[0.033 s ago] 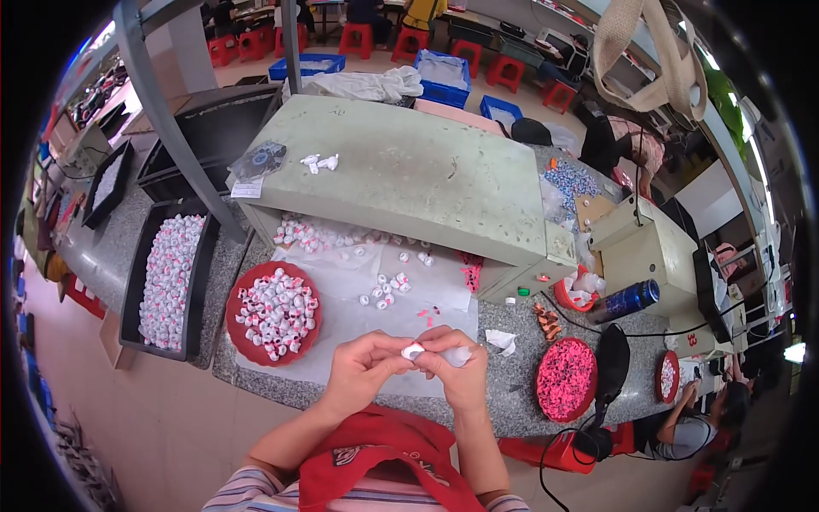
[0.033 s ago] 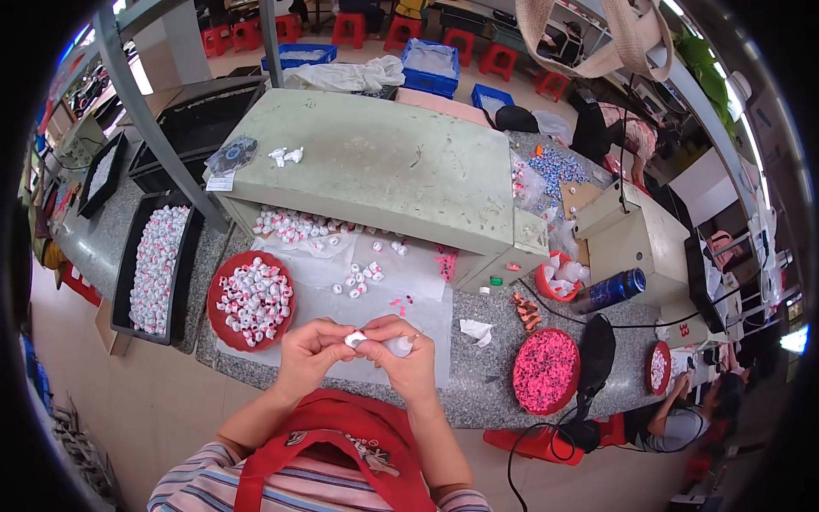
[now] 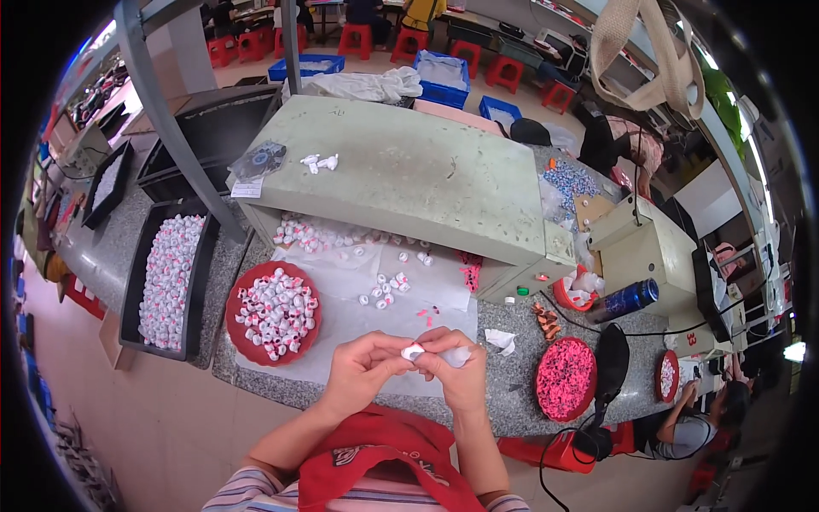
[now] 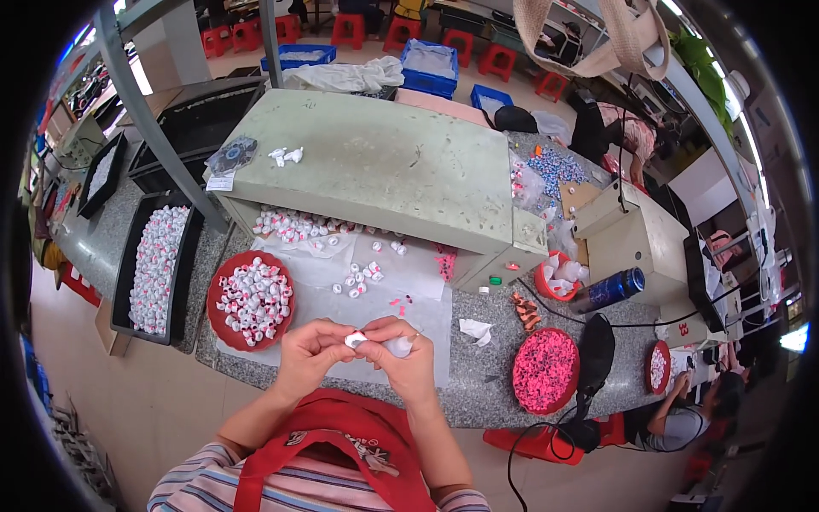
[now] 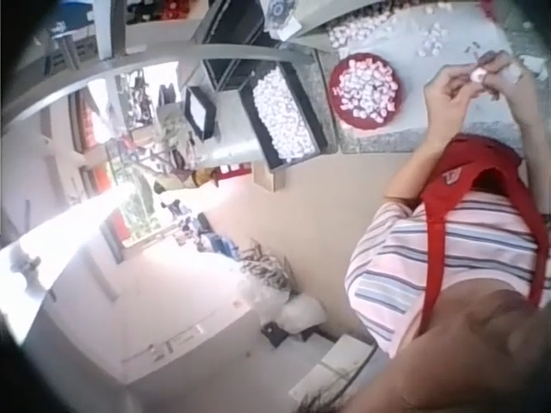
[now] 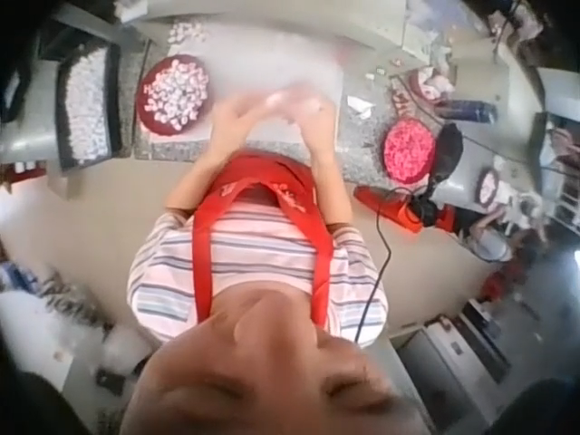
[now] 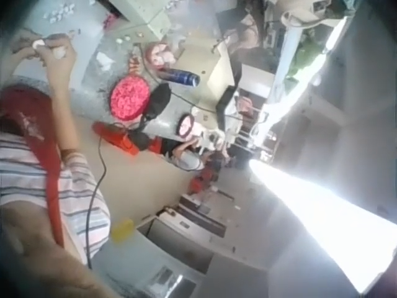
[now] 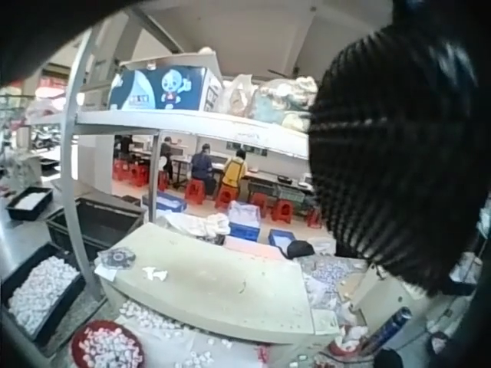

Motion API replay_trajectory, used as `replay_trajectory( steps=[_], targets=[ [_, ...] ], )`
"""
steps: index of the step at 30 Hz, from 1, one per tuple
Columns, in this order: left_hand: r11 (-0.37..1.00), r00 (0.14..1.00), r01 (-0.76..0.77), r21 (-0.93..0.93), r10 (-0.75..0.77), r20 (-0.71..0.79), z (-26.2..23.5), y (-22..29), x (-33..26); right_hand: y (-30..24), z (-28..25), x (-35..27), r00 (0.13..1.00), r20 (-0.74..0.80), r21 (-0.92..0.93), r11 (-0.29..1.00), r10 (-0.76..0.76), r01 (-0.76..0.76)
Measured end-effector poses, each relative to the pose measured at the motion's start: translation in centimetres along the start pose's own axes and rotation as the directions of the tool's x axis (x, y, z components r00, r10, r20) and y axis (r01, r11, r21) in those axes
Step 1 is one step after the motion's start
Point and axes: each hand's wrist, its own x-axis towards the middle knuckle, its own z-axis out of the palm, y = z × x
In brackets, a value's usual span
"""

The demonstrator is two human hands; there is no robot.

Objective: Assembling small ceramic components by applying a substance from a squeeze bottle.

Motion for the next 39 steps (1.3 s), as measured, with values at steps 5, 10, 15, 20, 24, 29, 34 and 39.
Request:
replay_trajectory(
  steps=[5,10,15,20,24,29,34,39],
  targets=[
    [0.997,0.997,0.066,0.046,-0.065,-0.032,-0.2,0.3,0.0,-0.2,0.7,0.0,0.995,-0.053,-0.036,0.996,0.084,-0.086],
    [0.972,0.970,0.215,0.093,-0.202,-0.132,-3.8,-3.8,-0.2,5.3,1.1,0.4,0.957,-0.216,-0.198,0.951,0.196,-0.239],
    [0.820,0.846,0.201,0.536,0.131,-0.518,-12.7,-7.5,0.3,8.3,-0.5,0.3,0.901,-0.304,-0.210,0.900,0.311,-0.382],
    [0.354,0.903,0.206,0.912,0.291,-0.316,-13.7,-12.5,8.1,9.3,-2.5,2.0,0.885,-0.361,-0.218,0.896,0.294,-0.387],
    [0.195,0.941,0.298,0.934,0.105,-0.322,-10.7,-18.4,14.9,8.5,-3.1,2.8,0.889,-0.356,-0.219,0.899,0.288,-0.379],
    [0.188,0.919,0.378,0.907,0.041,-0.391,-12.5,-20.7,16.2,7.3,-4.6,2.2,0.884,-0.379,-0.219,0.901,0.275,-0.374],
    [0.538,0.914,0.288,0.792,0.093,-0.396,-11.8,-15.3,13.1,6.6,-4.1,1.4,0.928,-0.337,-0.298,0.916,0.161,-0.267],
    [0.791,0.948,0.250,-0.558,-0.317,-0.025,-5.7,-5.4,7.5,1.5,-1.7,-0.6,0.981,-0.195,-0.369,0.925,0.017,-0.090]
  ],
)
